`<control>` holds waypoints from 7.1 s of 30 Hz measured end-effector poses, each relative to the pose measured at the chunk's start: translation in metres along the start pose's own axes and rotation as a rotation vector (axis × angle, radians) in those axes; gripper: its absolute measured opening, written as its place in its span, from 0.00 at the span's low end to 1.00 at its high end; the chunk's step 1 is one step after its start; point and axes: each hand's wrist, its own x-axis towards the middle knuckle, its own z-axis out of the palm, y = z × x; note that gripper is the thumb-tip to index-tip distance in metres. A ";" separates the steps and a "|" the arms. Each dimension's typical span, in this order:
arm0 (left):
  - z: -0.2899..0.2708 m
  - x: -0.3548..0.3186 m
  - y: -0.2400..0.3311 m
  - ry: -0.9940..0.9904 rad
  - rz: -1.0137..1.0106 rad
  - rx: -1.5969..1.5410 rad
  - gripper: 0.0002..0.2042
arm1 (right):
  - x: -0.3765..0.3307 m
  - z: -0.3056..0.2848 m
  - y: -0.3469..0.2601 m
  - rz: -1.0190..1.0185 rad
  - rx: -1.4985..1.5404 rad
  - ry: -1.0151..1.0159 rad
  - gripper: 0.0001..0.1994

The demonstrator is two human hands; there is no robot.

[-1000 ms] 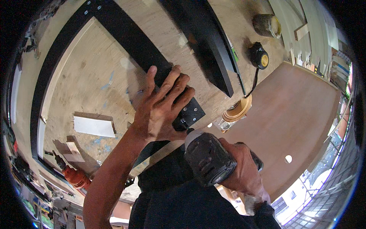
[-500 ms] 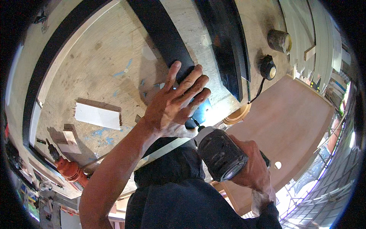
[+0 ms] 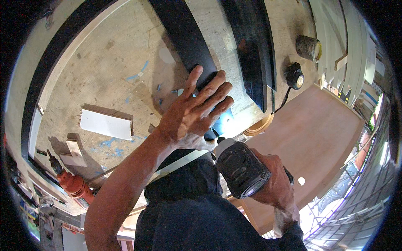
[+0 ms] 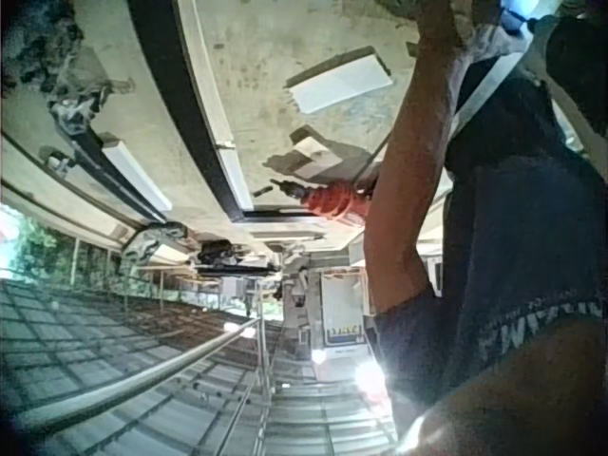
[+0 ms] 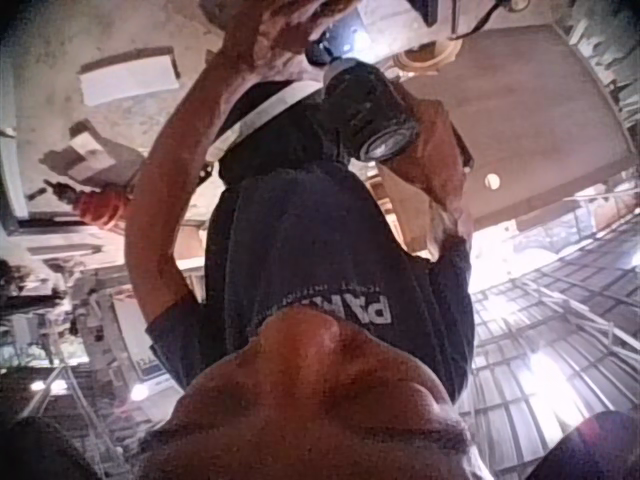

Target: The person assembles a black metal frame by drilling pilot holes into a wooden surface and driving screws through pre-drilled holes in the frame with a cordless impact driver.

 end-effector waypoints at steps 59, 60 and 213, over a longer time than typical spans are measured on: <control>-0.004 -0.001 0.004 -0.028 -0.020 -0.031 0.52 | -0.027 0.008 0.031 -0.223 -0.244 0.107 0.26; -0.008 0.003 0.005 -0.036 -0.010 -0.045 0.51 | -0.043 0.011 0.033 -0.214 -0.200 0.139 0.26; -0.007 0.004 0.031 -0.025 -0.228 0.008 0.50 | -0.029 0.019 0.088 -0.382 0.157 0.435 0.22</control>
